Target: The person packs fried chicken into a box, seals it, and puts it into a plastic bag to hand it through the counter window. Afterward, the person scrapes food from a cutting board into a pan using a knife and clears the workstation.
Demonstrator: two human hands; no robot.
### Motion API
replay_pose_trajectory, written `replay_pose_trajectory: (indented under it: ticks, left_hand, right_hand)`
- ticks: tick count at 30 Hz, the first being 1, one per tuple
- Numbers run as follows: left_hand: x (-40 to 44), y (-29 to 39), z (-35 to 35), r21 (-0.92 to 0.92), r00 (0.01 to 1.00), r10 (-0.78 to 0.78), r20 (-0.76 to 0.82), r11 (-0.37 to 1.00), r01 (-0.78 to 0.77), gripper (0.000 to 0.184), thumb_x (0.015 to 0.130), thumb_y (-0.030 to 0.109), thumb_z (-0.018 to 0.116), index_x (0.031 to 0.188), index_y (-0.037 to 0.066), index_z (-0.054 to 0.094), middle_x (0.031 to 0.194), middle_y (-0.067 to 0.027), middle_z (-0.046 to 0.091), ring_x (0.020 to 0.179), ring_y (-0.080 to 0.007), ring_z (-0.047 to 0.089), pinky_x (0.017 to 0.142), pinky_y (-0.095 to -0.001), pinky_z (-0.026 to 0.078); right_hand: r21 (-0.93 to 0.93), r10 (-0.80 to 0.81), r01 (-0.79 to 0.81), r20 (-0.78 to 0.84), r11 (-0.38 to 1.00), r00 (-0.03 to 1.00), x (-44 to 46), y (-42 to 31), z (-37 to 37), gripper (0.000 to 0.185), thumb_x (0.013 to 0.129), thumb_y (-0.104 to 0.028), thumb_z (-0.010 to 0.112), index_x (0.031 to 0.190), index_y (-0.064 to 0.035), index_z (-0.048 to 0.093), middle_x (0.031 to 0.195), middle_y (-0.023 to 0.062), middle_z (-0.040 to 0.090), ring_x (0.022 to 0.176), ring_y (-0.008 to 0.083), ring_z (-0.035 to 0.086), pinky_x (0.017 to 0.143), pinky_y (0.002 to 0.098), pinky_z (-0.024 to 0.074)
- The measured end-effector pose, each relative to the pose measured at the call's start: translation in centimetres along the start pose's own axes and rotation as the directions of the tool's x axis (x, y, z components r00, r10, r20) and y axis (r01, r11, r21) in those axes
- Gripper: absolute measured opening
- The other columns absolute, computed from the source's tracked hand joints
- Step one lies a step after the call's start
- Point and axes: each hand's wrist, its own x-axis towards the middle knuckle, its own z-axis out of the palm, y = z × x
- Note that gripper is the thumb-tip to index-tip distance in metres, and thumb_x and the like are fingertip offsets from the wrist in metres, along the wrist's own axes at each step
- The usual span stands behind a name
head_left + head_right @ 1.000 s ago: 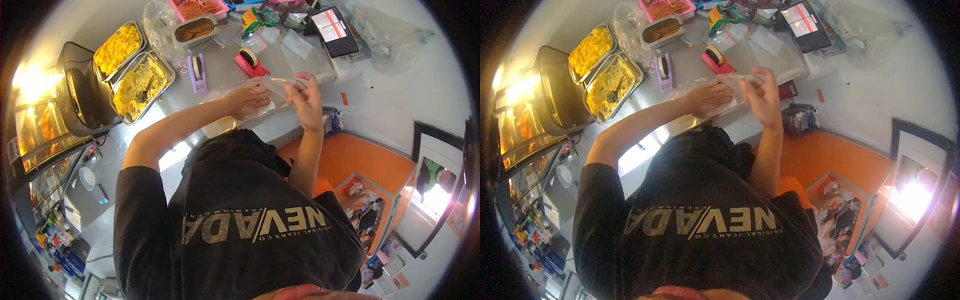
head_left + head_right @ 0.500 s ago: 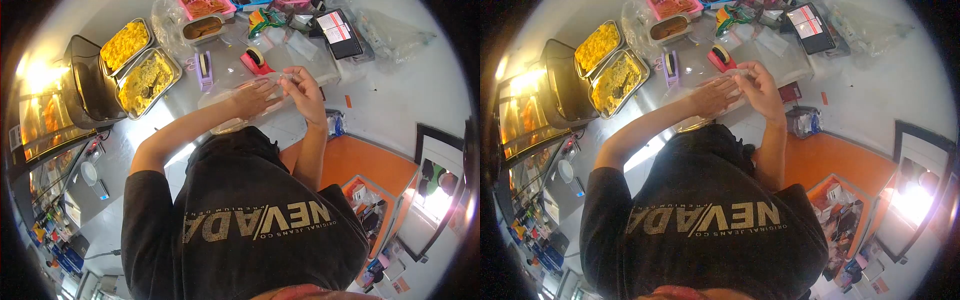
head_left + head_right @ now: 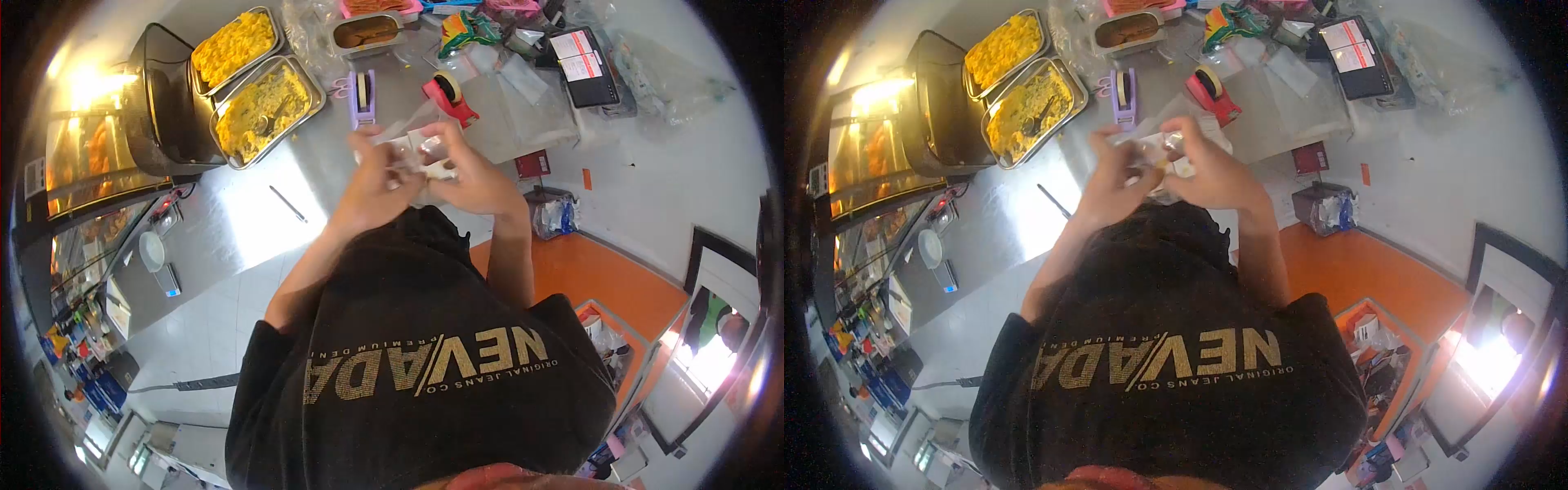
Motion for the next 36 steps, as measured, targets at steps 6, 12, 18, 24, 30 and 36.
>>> replay_pose_trajectory:
  ticks: [6,12,18,24,30,36]
  left_hand:
    - [-0.4,6.3,-3.1,0.481,0.815,0.298,0.497,0.688,-0.544,0.043,0.089,0.022,0.061,0.116,-0.008,0.047,0.114,-0.0367,0.056,0.089,-0.0450,0.064,0.081,-0.0478,0.053]
    - [1.2,-4.5,-1.4,0.686,0.920,0.378,0.101,0.643,-0.340,0.084,0.070,0.038,0.081,0.133,-0.005,0.046,0.139,-0.0287,0.046,0.130,-0.0442,0.042,0.105,-0.0582,0.033]
    - [5.0,-13.5,7.3,0.520,0.890,0.444,-0.106,0.788,-0.331,0.075,0.065,0.047,0.081,0.121,0.002,0.059,0.132,-0.0169,0.049,0.117,-0.0381,0.046,0.099,-0.0545,0.033]
    - [4.2,-8.6,7.7,0.550,0.783,0.550,-0.290,0.765,-0.334,0.052,0.071,0.041,0.078,0.110,0.010,0.062,0.115,-0.0095,0.053,0.105,-0.0315,0.049,0.089,-0.0499,0.036]
    - [5.8,-12.8,8.8,0.662,0.887,0.460,-0.038,0.676,-0.323,0.041,0.075,0.039,0.076,0.101,0.013,0.058,0.107,-0.0067,0.053,0.102,-0.0285,0.050,0.082,-0.0443,0.041]
    - [8.5,-12.8,6.6,0.674,0.776,0.366,0.514,0.388,-0.629,0.022,0.089,0.026,0.060,0.098,0.006,0.057,0.096,-0.0122,0.061,0.084,-0.0305,0.066,0.069,-0.0427,0.055]
  right_hand:
    - [0.332,0.287,-0.258,-0.039,0.907,0.957,0.6,1.8,-0.2,0.049,0.089,-0.002,0.067,0.127,-0.0051,0.035,0.098,0.0115,0.066,0.092,0.0129,0.064,0.075,0.0291,0.0493]
    - [0.359,0.358,-0.272,-0.200,0.893,0.912,0.9,2.7,0.8,0.024,0.096,-0.008,0.057,0.115,-0.0047,0.042,0.088,0.0119,0.068,0.082,0.0125,0.065,0.067,0.0277,0.0486]
    - [-0.088,0.204,-0.249,-0.353,0.965,0.913,1.0,0.8,5.2,0.019,0.095,-0.010,0.054,0.108,-0.0012,0.043,0.084,0.0234,0.063,0.079,0.0390,0.065,0.071,0.0453,0.0500]
    - [-0.367,0.038,-0.195,-0.394,0.910,0.918,1.6,1.8,10.5,0.017,0.091,-0.006,0.054,0.105,-0.0008,0.045,0.098,0.0222,0.062,0.095,0.0439,0.061,0.083,0.0577,0.0428]
    - [-0.602,0.015,-0.262,-0.383,0.754,0.924,-0.8,0.8,10.7,0.034,0.089,-0.006,0.056,0.120,0.0047,0.046,0.117,0.0277,0.054,0.114,0.0499,0.051,0.098,0.0616,0.0372]
    - [-0.570,0.067,-0.296,-0.387,0.767,0.920,-9.6,-4.0,3.7,0.032,0.098,-0.012,0.054,0.126,0.0029,0.051,0.134,0.0270,0.054,0.134,0.0460,0.044,0.104,0.0475,0.0423]
